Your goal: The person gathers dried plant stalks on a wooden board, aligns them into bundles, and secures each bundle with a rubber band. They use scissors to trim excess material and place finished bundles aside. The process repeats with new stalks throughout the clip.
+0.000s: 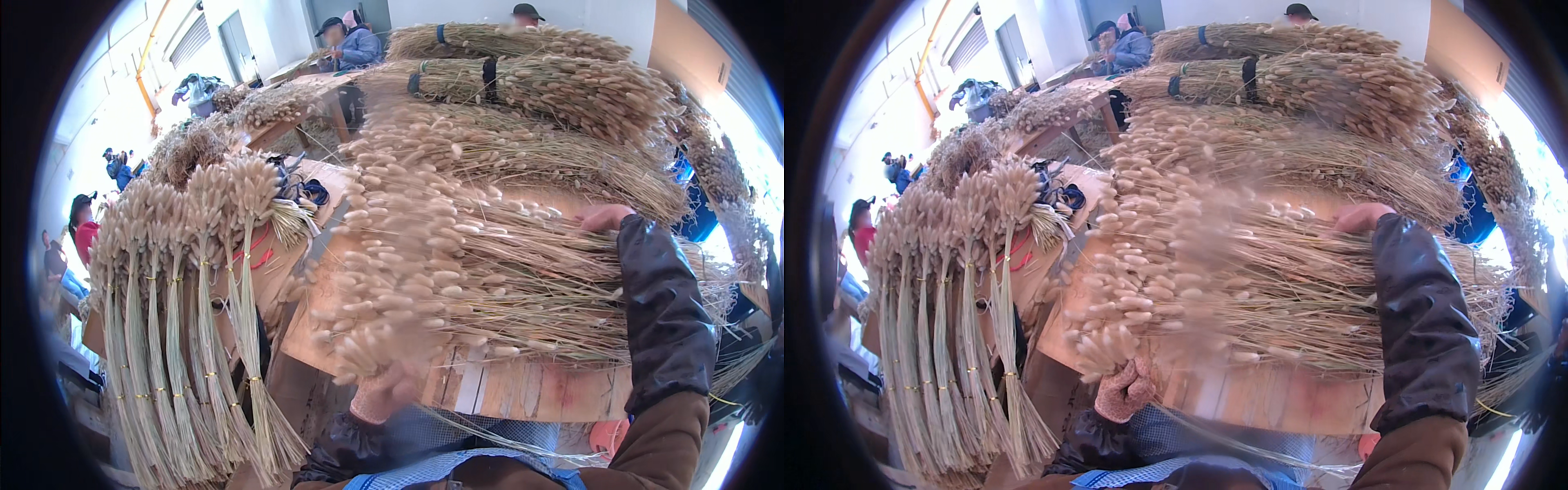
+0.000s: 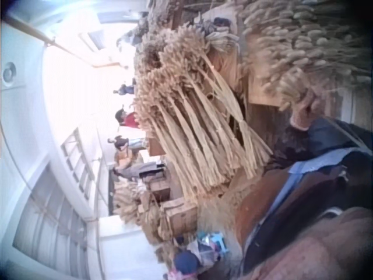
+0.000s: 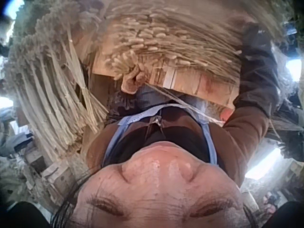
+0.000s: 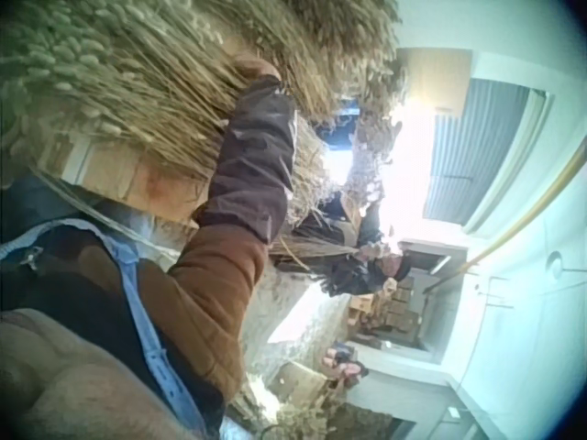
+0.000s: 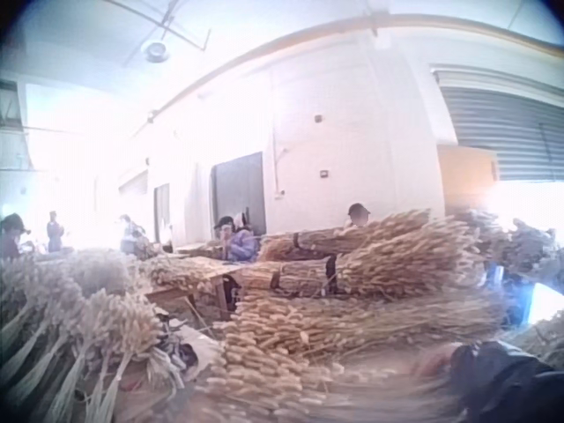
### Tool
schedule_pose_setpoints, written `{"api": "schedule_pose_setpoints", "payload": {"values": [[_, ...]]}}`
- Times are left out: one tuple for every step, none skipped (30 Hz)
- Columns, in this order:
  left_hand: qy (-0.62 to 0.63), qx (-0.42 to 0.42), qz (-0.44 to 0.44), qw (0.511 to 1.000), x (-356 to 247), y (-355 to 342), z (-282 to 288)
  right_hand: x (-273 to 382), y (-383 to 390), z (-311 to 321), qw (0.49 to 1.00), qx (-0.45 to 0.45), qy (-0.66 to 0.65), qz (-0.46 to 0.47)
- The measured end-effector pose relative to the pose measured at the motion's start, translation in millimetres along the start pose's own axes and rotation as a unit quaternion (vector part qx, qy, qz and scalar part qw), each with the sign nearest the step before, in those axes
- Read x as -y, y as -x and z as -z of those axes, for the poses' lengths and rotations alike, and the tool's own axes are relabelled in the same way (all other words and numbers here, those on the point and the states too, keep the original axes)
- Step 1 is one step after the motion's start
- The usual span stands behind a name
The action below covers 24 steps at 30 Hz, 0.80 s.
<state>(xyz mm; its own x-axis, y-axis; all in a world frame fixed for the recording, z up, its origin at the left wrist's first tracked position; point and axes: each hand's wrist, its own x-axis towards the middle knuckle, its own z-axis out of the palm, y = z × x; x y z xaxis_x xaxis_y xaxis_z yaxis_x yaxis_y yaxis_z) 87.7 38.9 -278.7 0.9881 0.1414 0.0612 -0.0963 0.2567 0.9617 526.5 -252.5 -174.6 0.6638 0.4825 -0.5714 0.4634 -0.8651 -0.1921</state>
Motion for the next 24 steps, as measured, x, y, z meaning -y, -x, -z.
{"api": "schedule_pose_setpoints", "payload": {"values": [[0.046,-0.011,0.032,0.998,-1.6,0.0,-1.1,-0.2,-3.8,-6.2,1.0,0.008,0.016,0.018],[0.069,-0.021,0.049,0.996,-2.4,0.1,-2.3,1.5,-9.4,-11.2,0.999,0.024,0.029,0.039],[0.072,-0.024,0.053,0.996,-2.9,-0.2,-2.1,0.0,-10.6,-16.4,0.992,-0.012,-0.105,0.068],[0.076,-0.027,0.057,0.995,-2.4,0.0,-2.1,1.6,-14.9,-19.8,0.992,-0.008,-0.097,0.08],[0.061,-0.022,0.047,0.997,-1.4,-1.0,-0.6,2.1,-16.3,-22.1,0.996,0.006,-0.07,0.056],[0.025,-0.006,0.005,1.0,0.3,-1.1,0.6,3.1,-16.2,-21.7,0.999,-0.011,-0.036,0.011],[0.038,-0.02,0.028,0.999,2.4,-1.6,2.2,4.1,-13.1,-19.9,0.999,-0.03,-0.005,0.026],[0.03,-0.023,0.021,0.999,4.7,-1.6,3.3,5.3,-7.1,-15.6,0.996,-0.077,0.033,0.02],[0.022,-0.01,0.004,1.0,6.8,-1.2,4.4,6.5,3.4,-11.2,0.989,-0.125,0.071,0.041],[0.085,-0.02,0.033,0.996,8.7,-0.5,4.7,8.1,16.3,-4.5,0.979,-0.178,0.1,0.028],[0.145,-0.013,0.052,0.988,9.7,0.3,5.4,12.6,28.0,3.1,0.961,-0.232,0.134,0.071],[0.204,-0.006,0.071,0.976,10.3,1.9,4.8,18.3,42.7,9.1,0.926,-0.331,0.155,0.095],[0.227,-0.029,0.087,0.97,10.6,2.9,3.8,23.5,60.6,23.1,0.899,-0.358,0.242,0.075],[0.25,-0.053,0.102,0.961,10.6,3.7,2.3,32.0,75.1,20.4,0.859,-0.427,0.274,0.072],[0.257,-0.075,0.117,0.956,10.0,4.3,1.5,41.9,86.1,16.7,0.811,-0.494,0.306,0.067],[0.285,-0.098,0.116,0.946,9.9,4.1,0.4,51.3,94.8,13.1,0.731,-0.592,0.333,0.07],[0.274,-0.085,0.1,0.953,9.8,3.5,0.1,62.5,95.0,-9.3,0.684,-0.61,0.4,0.0],[0.249,-0.095,0.124,0.956,10.1,2.8,0.3,74.4,88.0,-39.9,0.698,-0.528,0.478,-0.072],[0.239,-0.1,0.127,0.958,10.5,2.0,0.7,85.4,77.0,-70.8,0.666,-0.532,0.518,-0.075],[0.213,-0.101,0.119,0.965,10.0,1.1,1.9,88.4,74.0,-88.4,0.738,-0.499,0.455,0.008],[0.187,-0.101,0.112,0.971,9.6,1.3,2.1,80.3,72.6,-83.5,0.722,-0.527,0.448,0.021],[0.16,-0.102,0.105,0.976,8.7,0.8,3.0,75.1,72.6,-85.9,0.753,-0.492,0.436,-0.005],[0.096,-0.11,0.081,0.986,8.5,1.0,2.5,66.1,75.0,-76.3,0.76,-0.498,0.417,0.033],[0.101,-0.109,0.078,0.986,8.2,-0.4,2.5,55.8,80.6,-60.2,0.769,-0.501,0.394,0.046]]}}
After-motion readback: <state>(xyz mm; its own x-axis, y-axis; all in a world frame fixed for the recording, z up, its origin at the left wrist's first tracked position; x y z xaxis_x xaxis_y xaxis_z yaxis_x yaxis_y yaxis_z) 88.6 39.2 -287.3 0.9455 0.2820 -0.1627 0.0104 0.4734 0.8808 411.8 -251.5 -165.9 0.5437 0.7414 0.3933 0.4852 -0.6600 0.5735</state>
